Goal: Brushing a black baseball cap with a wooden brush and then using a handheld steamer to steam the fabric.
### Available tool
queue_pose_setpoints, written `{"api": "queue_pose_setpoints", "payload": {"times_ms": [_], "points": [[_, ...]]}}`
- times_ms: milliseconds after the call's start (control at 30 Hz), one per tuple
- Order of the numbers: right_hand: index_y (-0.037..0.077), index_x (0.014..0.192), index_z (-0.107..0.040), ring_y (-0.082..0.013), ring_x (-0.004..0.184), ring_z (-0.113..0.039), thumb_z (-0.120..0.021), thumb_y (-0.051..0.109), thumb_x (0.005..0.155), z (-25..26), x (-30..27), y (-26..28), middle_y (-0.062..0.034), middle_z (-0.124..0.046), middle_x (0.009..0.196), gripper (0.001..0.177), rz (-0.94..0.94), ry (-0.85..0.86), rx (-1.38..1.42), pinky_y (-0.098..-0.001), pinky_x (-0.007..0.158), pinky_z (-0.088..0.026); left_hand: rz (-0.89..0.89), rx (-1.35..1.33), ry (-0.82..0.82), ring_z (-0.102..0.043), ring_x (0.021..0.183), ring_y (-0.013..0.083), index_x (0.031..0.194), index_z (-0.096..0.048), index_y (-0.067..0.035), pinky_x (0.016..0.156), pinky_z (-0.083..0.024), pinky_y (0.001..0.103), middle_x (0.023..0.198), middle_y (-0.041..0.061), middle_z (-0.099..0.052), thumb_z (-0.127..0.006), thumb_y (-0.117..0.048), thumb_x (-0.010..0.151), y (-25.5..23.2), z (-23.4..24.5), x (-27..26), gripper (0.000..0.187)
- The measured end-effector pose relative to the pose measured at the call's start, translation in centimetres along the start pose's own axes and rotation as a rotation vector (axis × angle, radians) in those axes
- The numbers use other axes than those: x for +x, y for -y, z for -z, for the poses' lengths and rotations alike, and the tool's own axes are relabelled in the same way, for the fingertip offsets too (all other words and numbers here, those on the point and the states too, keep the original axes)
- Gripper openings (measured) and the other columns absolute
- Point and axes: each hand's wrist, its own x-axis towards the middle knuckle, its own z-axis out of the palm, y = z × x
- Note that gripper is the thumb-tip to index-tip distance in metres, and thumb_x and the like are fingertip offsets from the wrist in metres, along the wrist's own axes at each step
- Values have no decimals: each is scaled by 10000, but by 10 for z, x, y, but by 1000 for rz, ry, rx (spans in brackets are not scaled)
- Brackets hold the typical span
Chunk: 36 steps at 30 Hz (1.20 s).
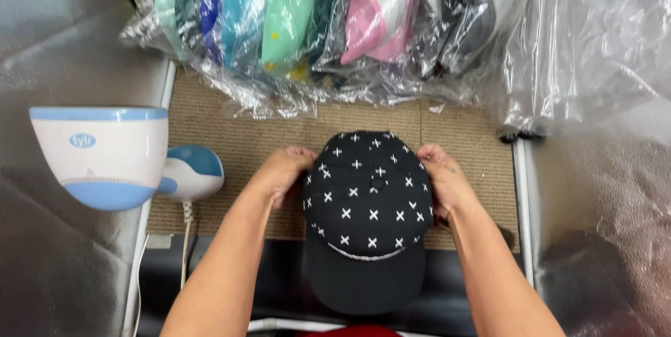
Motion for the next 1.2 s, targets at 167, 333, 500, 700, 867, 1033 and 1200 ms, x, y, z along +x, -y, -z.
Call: {"api": "queue_pose_setpoints", "payload": {"times_ms": [167,333,500,700,867,1033,1200], "points": [[92,1046,-604,-182,616,-593,-686,121,939,-9,-35,12,-91,-622,795,138,2,-149,-127,-278,453,-466,-48,-3,-204,-630,999,257,1211,-752,-97,851,-524,412,1138,159,-726,-713,-261,911,2,5,-43,344],[37,921,-517,-220,596,-499,-620,196,986,16,-98,-10,-131,-528,651,200,138,-169,17,-358,570,-408,-146,-107,-350,-581,678,164,1162,-682,-69,597,-517,317,871,57,-650,-652,-265,941,63,3,-120,297],[64,963,-572,-190,857,-632,-658,36,935,27,-126,-65,-98,-671,919,95,-25,8,213,-340,797,-514,61,-90,-233,-618,753,124,1205,-760,-76,768,-544,276,768,36,-666,-709,-271,893,78,-31,-155,372],[12,1096,-637,-209,982,-652,-659,9,921,32,-107,-101,-128,-713,1019,177,84,35,253,-344,982,-504,79,-59,-267,-647,808,123,1114,-739,-89,822,-527,277,799,13,-701,-665,-217,956,85,-37,-138,217],[53,1039,-635,-178,981,-651,-643,-8,940,26,-97,-102,-92,-707,1026,117,87,-4,259,-304,975,-506,-16,-78,-259,-679,930,133,1077,-728,-65,872,-530,279,981,15,-761,-645,-208,962,87,-37,-129,201],[25,1078,-632,-198,989,-671,-602,-4,965,17,-106,-100,-127,-716,1033,120,64,-63,222,-316,959,-540,-4,45,-290,-679,967,128,1125,-722,-103,889,-508,285,1031,-9,-764,-615,-269,948,82,-39,-142,265],[86,1057,-635,-145,957,-633,-656,-20,926,14,-104,-98,-48,-682,982,170,77,-113,241,-269,967,-507,42,119,-313,-692,1040,146,1236,-686,-141,920,-512,301,1125,-14,-771,-576,-342,949,72,-41,-145,368]]}}
